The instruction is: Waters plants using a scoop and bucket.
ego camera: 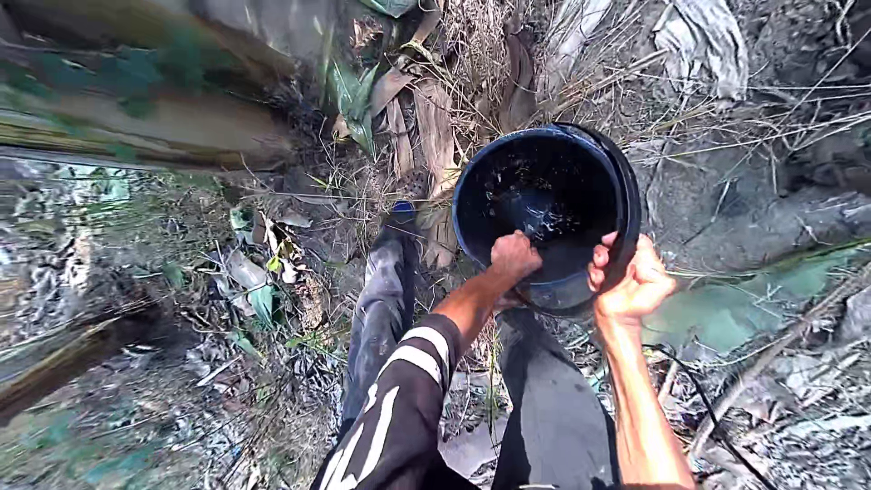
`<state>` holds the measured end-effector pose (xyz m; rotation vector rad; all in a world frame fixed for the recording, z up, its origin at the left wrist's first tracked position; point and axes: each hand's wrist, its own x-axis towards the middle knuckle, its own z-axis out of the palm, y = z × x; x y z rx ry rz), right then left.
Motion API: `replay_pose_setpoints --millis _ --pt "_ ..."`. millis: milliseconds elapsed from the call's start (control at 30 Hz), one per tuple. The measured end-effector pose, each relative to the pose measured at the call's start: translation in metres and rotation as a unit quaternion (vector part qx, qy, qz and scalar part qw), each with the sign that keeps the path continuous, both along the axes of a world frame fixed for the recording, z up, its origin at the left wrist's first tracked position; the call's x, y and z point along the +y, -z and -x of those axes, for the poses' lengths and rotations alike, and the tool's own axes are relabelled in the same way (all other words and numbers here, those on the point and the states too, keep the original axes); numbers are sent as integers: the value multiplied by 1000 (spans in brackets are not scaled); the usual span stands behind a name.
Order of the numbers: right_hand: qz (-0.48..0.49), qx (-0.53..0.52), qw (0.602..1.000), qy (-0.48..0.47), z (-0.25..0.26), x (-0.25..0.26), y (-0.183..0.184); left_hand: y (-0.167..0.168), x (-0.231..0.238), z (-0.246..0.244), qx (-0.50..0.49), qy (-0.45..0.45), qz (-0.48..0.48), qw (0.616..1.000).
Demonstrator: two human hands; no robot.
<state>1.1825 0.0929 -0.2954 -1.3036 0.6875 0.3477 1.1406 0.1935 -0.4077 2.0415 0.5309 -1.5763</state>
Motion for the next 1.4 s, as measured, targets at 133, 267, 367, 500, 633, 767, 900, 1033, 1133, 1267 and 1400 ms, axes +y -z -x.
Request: replay_pose_setpoints --millis 133,267,367,500,633,767,900,1033,1133,1267,1400 --pt "0 1 1000 15 -2 13 0 -39 48 -1 -44 -117 12 992" --pt "38 25 998 42 -7 27 -6 -110 109 6 -77 -155 60 983" --pt "54 67 995 55 -10 39 -18 -165 160 13 -105 -186 67 975" --pt "116 152 980 50 -23 77 -37 -210 233 13 -93 -325 59 939" --pt "150 183 970 50 -18 138 -44 -205 306 4 -132 -452 59 880" --pt "164 158 962 151 -6 194 -27 -153 377 -18 -147 -600 60 784" --pt "199 159 947 196 -6 231 -14 -83 453 -41 -140 -700 67 697" --pt "235 140 942 196 -9 244 -8 -31 524 -63 -90 -776 71 620" --pt "238 129 944 187 -9 241 -7 -28 562 -70 -60 -808 97 579" --pt "239 135 947 165 -10 246 -6 -36 601 -69 -48 -835 122 535" --pt "236 135 951 146 -15 248 -11 -48 622 -71 -38 -867 155 471"
